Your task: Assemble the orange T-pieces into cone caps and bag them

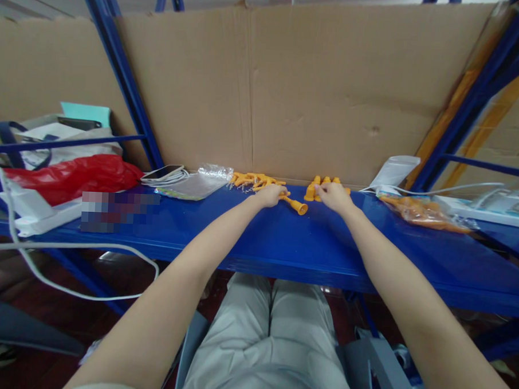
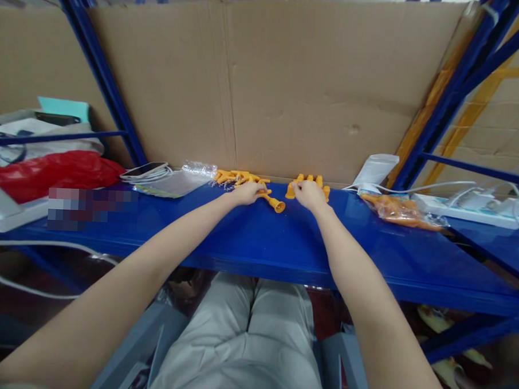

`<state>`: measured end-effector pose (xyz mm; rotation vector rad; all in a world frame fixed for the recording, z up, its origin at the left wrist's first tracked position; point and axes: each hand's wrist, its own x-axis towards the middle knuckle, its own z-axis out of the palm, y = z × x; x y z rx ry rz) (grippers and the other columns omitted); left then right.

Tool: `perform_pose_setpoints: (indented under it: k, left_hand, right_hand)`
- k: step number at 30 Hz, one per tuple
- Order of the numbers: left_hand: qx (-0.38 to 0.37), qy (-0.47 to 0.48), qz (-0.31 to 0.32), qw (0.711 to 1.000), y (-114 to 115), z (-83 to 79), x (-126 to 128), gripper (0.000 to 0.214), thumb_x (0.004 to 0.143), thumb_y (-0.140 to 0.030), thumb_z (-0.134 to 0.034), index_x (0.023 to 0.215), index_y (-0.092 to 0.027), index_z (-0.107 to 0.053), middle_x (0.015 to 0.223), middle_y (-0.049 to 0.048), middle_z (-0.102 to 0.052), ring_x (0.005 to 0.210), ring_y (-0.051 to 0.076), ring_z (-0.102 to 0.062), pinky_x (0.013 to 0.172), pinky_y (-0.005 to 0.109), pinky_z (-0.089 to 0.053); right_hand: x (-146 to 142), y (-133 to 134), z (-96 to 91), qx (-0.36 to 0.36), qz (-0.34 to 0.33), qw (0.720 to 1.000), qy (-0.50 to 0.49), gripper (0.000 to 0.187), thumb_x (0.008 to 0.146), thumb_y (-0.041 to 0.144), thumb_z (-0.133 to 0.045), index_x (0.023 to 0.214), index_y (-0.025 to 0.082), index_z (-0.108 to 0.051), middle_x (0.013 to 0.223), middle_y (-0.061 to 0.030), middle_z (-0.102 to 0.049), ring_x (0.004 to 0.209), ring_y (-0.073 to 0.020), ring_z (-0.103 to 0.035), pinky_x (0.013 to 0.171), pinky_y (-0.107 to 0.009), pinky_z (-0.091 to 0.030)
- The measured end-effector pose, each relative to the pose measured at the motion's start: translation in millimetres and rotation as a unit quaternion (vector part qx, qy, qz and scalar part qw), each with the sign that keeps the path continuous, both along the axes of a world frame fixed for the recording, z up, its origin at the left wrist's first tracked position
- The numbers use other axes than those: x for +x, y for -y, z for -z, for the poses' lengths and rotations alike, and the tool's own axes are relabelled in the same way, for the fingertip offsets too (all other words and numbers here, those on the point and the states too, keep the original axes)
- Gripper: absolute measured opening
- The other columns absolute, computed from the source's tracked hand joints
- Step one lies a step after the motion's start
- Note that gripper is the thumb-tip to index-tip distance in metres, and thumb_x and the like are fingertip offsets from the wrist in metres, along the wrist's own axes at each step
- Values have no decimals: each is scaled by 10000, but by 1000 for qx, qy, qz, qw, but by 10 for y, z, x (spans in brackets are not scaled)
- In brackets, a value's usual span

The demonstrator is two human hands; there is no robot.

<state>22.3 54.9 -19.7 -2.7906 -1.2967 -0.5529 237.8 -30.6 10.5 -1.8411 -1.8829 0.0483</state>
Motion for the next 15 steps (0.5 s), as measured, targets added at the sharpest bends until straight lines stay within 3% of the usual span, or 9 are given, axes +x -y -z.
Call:
perform_pose_setpoints:
  k: [3,6,11,15]
  left_hand:
    - [3,-10,-5,1000,-76,-8,189,245,800,-86,-607,980,-184,-741,1060,101,-763,1046,264,-697,953,354,-511]
    - [8,-3,-14,1000,-135,-11,332,233,799,-87,-623,956,-193,-759,1024,89,-770,1014,244,-703,932,320,-510]
    - [0,-2,-45,999,-201,-64,480,222,793,-94,-669,959,-188,-781,1043,109,-768,1028,254,-705,915,314,-512]
    - [6,-41,-66,997,-210,-112,585,190,819,-163,-690,983,-196,-781,1089,125,-755,1077,283,-686,931,346,-505]
  right_hand:
    - [98,59,-93,59,86,994,25,405,1005,343,-376,964,170,-740,1092,-183,-728,1115,-332,-654,907,-384,-488]
    - [203,89,-129,80,143,986,22,421,1000,326,-352,1025,148,-732,1125,-204,-715,1116,-346,-647,907,-396,-486]
    - [378,55,-90,92,157,983,15,362,952,202,-387,1153,117,-675,1253,-224,-646,1174,-334,-611,974,-416,-472]
    - [446,9,-42,50,167,984,31,410,918,161,-447,1298,88,-584,1338,-231,-593,1228,-321,-591,995,-406,-464]
